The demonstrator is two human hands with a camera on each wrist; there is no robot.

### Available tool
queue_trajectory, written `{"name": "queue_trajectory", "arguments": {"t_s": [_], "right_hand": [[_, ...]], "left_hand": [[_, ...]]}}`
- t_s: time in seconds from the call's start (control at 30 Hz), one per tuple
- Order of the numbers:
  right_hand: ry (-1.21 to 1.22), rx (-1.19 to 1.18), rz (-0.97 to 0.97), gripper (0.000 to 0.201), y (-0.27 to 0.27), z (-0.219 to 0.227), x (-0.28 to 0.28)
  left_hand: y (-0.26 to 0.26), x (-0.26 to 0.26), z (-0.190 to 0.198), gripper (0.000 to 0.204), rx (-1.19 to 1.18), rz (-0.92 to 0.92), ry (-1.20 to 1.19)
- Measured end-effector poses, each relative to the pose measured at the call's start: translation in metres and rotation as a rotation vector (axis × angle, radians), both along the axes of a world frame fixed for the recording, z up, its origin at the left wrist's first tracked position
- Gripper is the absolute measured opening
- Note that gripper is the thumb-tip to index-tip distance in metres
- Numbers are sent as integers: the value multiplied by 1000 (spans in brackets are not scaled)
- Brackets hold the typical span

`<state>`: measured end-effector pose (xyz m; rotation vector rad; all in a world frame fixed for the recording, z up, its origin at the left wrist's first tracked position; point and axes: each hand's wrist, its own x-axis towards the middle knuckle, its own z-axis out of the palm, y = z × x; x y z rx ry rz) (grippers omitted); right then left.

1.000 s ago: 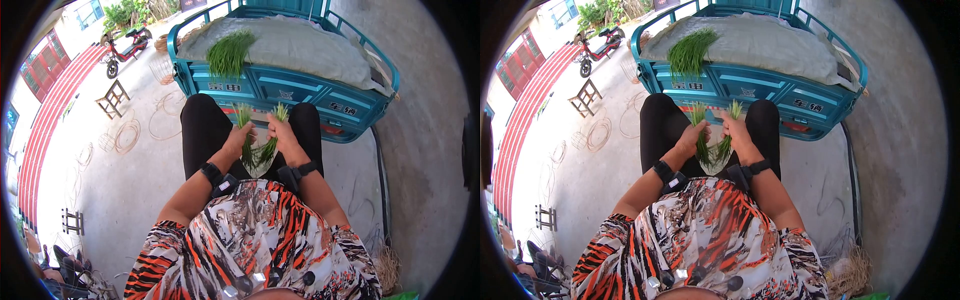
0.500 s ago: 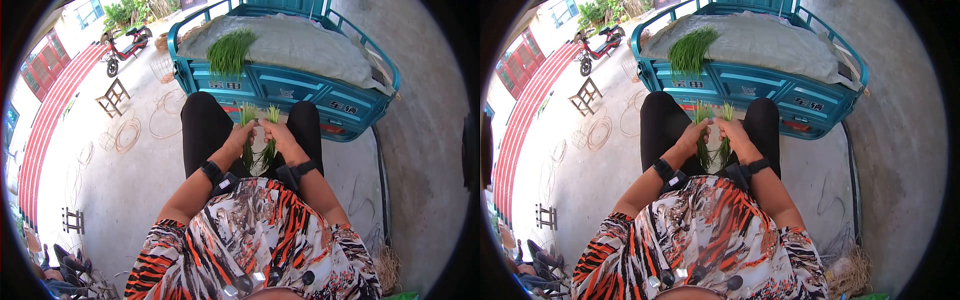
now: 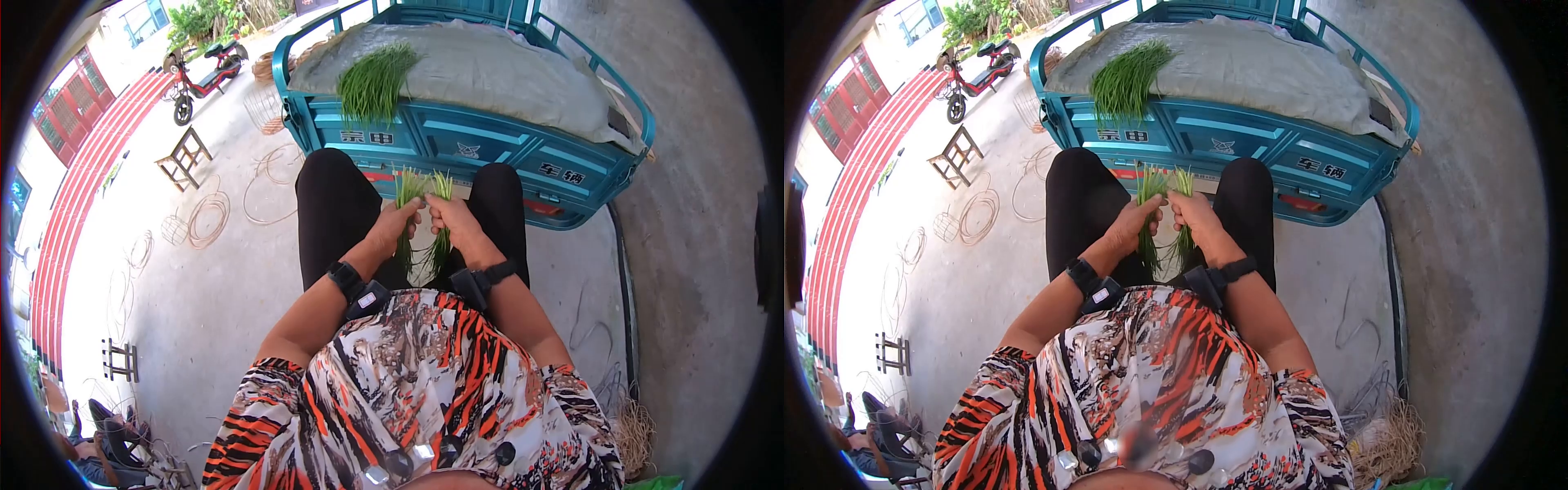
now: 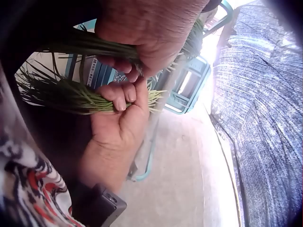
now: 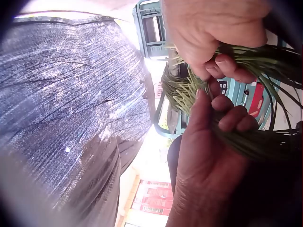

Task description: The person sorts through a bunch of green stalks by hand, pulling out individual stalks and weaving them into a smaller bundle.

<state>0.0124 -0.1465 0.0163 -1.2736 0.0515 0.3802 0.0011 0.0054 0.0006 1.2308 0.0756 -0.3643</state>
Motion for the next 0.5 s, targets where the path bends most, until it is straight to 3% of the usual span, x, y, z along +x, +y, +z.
{"name": "queue_trajectory", "arguments": {"t_s": [0.3, 0.5], "right_hand": [[-79, -103, -9, 20, 0, -7, 1], [-103, -128, 9, 21, 0, -3, -1]], "left_hand": [[3, 3, -7, 18, 161, 9, -74], [4, 4, -8, 16, 104, 53, -40]]}}
